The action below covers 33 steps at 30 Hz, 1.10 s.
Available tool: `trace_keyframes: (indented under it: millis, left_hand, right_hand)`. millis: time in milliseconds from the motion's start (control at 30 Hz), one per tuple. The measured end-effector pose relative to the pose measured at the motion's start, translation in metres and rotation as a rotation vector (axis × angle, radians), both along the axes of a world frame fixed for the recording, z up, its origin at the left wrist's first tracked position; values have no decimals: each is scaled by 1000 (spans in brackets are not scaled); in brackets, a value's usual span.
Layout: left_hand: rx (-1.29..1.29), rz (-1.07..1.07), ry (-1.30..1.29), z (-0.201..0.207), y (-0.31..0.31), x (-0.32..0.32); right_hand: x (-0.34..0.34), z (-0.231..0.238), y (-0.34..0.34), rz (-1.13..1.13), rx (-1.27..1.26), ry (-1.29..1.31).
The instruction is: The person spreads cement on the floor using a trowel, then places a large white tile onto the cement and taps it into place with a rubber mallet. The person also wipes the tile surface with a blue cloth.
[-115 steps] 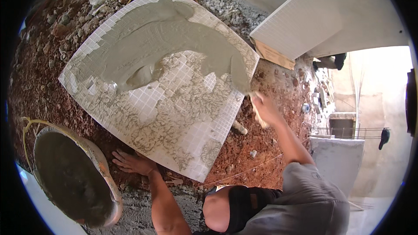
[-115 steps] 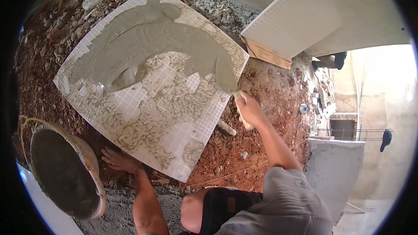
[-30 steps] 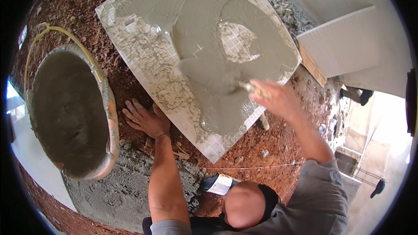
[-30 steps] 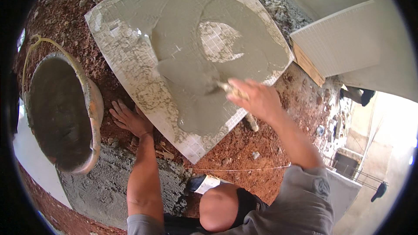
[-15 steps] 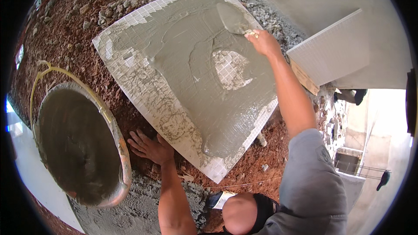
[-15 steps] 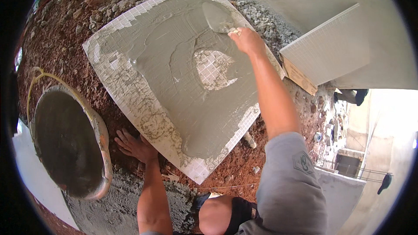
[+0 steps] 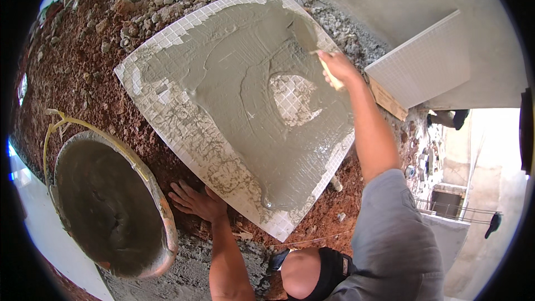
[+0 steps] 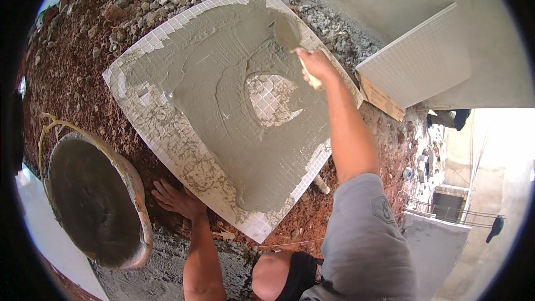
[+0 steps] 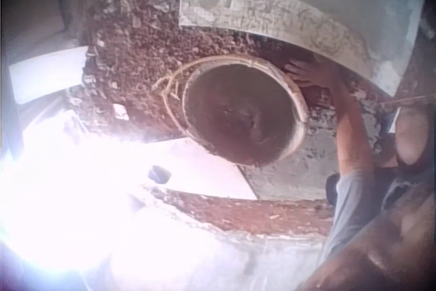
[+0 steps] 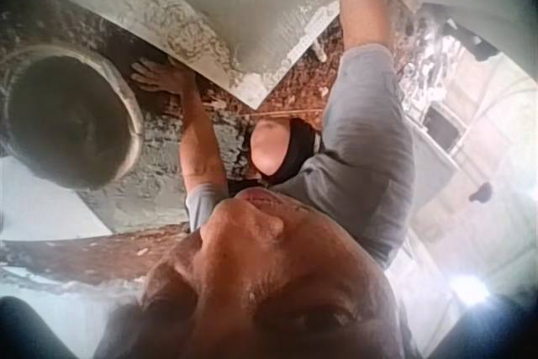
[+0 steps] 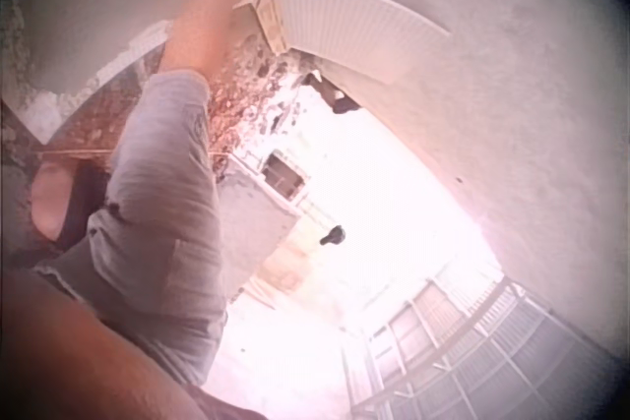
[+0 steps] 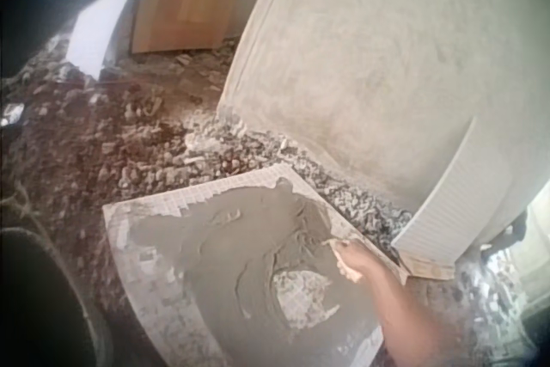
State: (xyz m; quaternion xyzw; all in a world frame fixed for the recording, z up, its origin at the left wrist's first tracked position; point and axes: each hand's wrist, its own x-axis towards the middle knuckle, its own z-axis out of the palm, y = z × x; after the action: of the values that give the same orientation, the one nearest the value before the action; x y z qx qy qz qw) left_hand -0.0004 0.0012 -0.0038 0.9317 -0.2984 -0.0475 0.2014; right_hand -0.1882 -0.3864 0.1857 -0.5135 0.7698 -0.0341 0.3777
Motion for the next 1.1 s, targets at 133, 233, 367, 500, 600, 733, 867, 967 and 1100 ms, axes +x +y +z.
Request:
trace_keyframes:
  millis: [133, 233, 367, 500, 600, 733, 867, 967, 1100]
  left_hand:
    - [-7, -8, -13, -1, 0, 0]
    - [-9, -10, 0, 0, 0, 1]
    - [-10, -8, -2, 3, -1, 2]
    - [-19, -19, -2, 3, 0, 2]
    - [-6, -25, 14, 2, 2, 1]
    - [-9, -30, 15, 0, 3, 2]
    - [-71, -40, 23, 1, 3, 2]
    - [-41, -32, 32, 2, 3, 2]
    - [-41, -34, 19, 1, 3, 2]
  right_hand:
    - [25, 1, -4, 441, 47, 108]
    - [29, 2, 6, 888, -287, 464]
    - [34, -11, -9, 708, -413, 669]
    - [49, -28, -62, 666, -482, 723]
    - [63, -39, -97, 596, -490, 746]
    - [84, -49, -127, 396, -321, 652]
    - [84, -37, -130, 302, -109, 238]
    - [65, -14, -123, 299, 7, 14]
    - [55, -8, -111, 120, -25, 30]
